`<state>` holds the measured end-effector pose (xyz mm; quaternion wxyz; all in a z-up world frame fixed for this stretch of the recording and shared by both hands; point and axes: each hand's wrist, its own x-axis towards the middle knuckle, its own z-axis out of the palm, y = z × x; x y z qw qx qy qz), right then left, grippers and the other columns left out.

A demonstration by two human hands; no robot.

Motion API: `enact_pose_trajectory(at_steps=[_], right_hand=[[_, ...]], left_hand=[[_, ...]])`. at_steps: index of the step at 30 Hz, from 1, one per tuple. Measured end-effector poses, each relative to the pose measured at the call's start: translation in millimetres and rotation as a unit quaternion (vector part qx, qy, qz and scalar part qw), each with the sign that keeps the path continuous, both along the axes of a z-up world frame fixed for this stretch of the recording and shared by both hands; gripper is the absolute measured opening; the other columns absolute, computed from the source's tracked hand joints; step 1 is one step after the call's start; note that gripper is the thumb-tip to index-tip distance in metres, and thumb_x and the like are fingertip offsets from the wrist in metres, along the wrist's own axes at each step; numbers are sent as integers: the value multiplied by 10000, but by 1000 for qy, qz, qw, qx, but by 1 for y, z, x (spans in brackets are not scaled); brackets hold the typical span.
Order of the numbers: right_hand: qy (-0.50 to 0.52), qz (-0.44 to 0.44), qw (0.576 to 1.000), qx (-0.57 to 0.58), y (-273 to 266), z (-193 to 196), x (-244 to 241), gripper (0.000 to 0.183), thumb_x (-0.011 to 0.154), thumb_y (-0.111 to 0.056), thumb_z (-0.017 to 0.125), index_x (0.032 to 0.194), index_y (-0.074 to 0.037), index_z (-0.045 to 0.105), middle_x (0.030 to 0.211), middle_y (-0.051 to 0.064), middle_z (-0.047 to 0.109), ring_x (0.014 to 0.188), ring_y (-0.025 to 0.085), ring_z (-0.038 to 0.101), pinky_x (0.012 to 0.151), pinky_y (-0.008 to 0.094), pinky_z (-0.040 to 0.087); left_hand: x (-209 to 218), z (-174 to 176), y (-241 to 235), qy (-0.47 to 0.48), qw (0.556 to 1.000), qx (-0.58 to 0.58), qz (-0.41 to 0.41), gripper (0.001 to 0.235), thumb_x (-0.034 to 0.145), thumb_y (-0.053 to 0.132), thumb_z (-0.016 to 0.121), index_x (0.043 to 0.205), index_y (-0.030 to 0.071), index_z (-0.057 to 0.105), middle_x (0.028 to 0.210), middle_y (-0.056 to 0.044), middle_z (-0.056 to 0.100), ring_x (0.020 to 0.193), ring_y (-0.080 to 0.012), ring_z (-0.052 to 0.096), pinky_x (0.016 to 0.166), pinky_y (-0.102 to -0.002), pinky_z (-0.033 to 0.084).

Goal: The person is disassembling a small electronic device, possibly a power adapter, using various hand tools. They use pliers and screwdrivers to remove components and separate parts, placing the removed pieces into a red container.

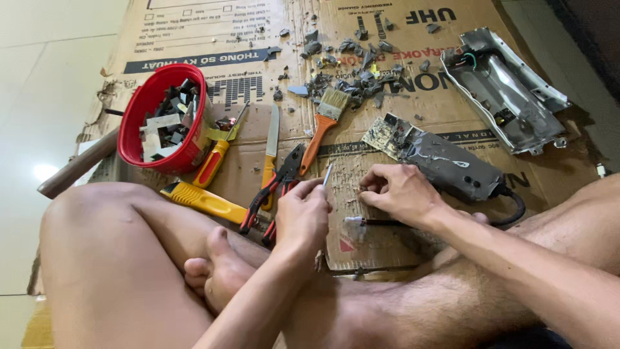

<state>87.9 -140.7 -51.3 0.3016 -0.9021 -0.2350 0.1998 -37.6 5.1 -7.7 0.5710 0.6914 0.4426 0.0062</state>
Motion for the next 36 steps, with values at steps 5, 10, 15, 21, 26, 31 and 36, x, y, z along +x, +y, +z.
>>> enact_pose_trajectory(at_steps=[5,10,15,21,26,31,36], right_hand=[[-74,63,995,19,2,-5,0,164,813,-149,747,970,-130,791,823,79,787,760,241,771,710,363,618],[-144,121,982,-5,3,-4,-2,142,828,-160,759,968,-147,772,898,71,789,875,253,771,748,403,630],[-159,131,977,-62,-2,-12,-2,55,861,-222,734,908,-203,711,864,-10,770,885,221,757,759,417,614],[-121,84,989,33,-1,12,-10,115,880,-164,691,964,-89,669,875,164,764,825,322,767,712,452,623],[-160,69,985,-17,-4,1,-9,235,878,-165,660,1090,-71,623,972,192,700,856,329,742,718,446,638],[-126,109,986,-5,0,8,-7,428,910,-169,651,1303,-21,565,1092,249,633,985,399,709,807,504,631],[-109,90,990,2,3,5,-2,372,950,-326,689,1204,-55,668,1033,176,670,989,327,716,860,479,599]], left_hand=[[-10,26,-11,34,995,29,-92,381,887,382,562,1200,296,761,937,-78,789,1095,-310,708,929,-465,543],[-13,26,-11,94,976,85,-177,355,894,371,545,1167,334,769,1068,-130,770,1171,-362,665,977,-508,522],[-11,25,-11,111,969,102,-198,362,910,350,541,1199,306,755,1113,-156,755,1179,-384,660,991,-504,527],[-14,30,-13,87,967,108,-213,374,933,300,532,1224,207,747,1150,-237,728,1198,-440,638,1010,-533,501],[-14,30,-14,104,965,104,-215,376,928,337,529,1230,260,739,1157,-207,732,1212,-415,634,1020,-521,501],[-14,29,-11,92,967,104,-212,379,924,320,522,1226,246,739,1142,-231,728,1196,-434,639,1011,-539,506],[-15,51,-14,78,959,167,-215,375,969,254,481,1236,236,743,1106,-200,743,1118,-405,693,985,-514,540]])
